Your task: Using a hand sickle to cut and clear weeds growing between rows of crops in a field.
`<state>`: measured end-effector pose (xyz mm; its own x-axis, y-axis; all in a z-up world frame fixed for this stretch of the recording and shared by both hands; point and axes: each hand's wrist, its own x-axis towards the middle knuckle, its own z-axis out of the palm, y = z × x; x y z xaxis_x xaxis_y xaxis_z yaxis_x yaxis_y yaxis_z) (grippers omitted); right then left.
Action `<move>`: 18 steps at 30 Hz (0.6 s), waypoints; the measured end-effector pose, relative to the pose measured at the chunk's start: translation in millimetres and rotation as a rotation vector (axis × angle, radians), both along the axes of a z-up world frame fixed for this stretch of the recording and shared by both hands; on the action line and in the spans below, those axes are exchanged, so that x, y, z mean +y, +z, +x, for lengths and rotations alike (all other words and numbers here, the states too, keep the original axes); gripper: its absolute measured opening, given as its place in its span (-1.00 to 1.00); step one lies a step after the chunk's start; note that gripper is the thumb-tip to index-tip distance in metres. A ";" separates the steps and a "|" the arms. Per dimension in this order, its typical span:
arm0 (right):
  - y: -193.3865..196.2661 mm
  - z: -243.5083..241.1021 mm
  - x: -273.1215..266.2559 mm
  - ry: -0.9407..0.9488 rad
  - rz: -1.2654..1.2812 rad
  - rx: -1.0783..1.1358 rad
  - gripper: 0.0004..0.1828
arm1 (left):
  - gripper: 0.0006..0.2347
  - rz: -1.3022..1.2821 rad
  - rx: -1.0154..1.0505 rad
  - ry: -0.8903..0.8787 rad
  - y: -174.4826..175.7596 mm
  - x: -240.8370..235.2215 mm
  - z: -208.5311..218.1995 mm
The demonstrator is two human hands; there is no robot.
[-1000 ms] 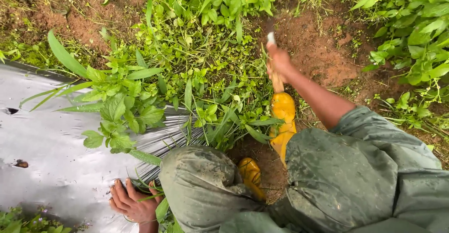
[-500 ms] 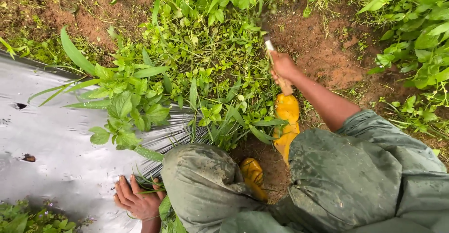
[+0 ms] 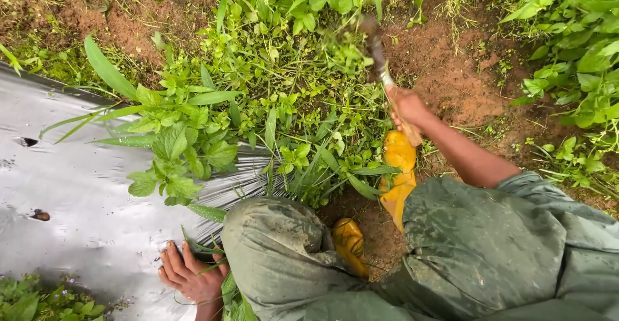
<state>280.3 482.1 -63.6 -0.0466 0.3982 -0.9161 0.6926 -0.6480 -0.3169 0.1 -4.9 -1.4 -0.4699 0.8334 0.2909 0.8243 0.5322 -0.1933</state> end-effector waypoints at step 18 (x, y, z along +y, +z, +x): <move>13.9 -58.9 48.2 -0.588 0.150 0.104 -0.63 | -0.46 0.007 0.013 -0.012 -2.0 0.5 -1.0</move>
<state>221.3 530.3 -49.8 0.1337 0.5090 -0.8503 0.1937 -0.8549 -0.4813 -0.8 -4.4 -3.3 -0.4561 0.8368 0.3030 0.8281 0.5237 -0.1998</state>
